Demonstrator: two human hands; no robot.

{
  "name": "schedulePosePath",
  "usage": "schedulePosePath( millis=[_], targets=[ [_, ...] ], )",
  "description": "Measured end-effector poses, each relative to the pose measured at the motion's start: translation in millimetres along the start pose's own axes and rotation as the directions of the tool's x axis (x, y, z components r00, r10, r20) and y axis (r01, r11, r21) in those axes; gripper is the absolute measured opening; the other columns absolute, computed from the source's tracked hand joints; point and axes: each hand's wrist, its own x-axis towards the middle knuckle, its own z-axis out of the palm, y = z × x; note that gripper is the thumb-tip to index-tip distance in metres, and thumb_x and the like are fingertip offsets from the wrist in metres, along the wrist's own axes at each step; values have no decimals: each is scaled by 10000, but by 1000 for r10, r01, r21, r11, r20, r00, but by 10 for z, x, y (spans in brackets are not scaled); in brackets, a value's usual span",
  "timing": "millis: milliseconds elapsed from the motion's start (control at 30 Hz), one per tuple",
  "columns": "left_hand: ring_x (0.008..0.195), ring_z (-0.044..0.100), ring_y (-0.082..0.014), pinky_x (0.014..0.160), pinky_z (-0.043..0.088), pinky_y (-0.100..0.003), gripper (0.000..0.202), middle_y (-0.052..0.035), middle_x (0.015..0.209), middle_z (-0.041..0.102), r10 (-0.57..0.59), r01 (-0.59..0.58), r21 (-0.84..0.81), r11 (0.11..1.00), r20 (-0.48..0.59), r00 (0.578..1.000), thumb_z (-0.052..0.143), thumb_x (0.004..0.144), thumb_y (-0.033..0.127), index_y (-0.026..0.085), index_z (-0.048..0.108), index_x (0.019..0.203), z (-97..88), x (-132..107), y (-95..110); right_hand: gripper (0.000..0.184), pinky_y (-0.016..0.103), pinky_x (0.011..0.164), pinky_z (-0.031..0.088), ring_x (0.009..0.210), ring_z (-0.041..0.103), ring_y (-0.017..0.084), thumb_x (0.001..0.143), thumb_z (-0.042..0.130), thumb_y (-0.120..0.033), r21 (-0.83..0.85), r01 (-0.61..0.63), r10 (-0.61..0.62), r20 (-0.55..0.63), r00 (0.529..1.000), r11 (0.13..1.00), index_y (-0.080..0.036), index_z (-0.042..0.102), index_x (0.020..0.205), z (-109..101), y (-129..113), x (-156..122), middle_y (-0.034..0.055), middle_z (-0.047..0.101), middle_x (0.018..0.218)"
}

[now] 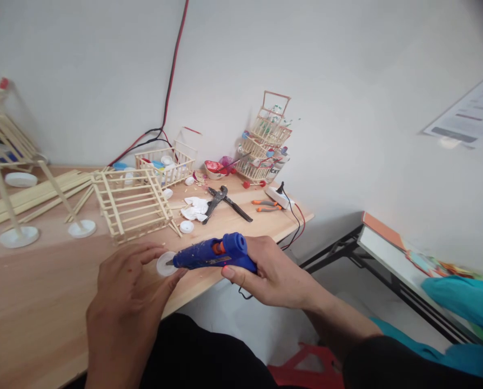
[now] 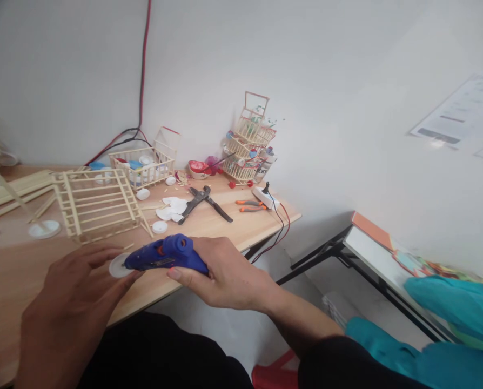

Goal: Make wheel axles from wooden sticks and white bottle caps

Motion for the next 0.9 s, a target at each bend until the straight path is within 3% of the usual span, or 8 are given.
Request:
schedulePosePath(
  millis=[167, 333, 900],
  targets=[
    [1216, 625, -332, 1060, 512, -537, 285, -67, 1199, 696, -2, 2, 3, 1000, -12, 1000, 679, 961, 407, 325, 615, 1226, 15, -2, -20, 279, 241, 730, 475, 767, 594, 123, 1047, 591, -404, 13, -5, 5, 11, 1000, 1000, -153, 699, 1105, -11, -15, 4, 31, 708, 915],
    [1223, 613, -324, 1056, 511, -531, 260, -68, 1163, 693, 3, -3, -4, 1000, -4, 1000, 680, 964, 411, 315, 620, 1198, 18, 2, 2, 195, 205, 675, 440, 722, 553, 94, 1040, 605, -345, 13, 30, -30, -17, 999, 999, -162, 669, 1034, -30, -32, -7, 0, 668, 857],
    [1234, 630, -348, 1050, 529, -572, 289, -64, 1184, 700, -40, 40, -1, 999, -6, 999, 688, 942, 461, 341, 633, 1199, 28, -11, -56, 202, 218, 647, 414, 665, 514, 100, 1027, 634, -352, -20, 40, -41, -41, 998, 999, -164, 642, 952, -18, 7, -5, -2, 651, 803]
  ],
)
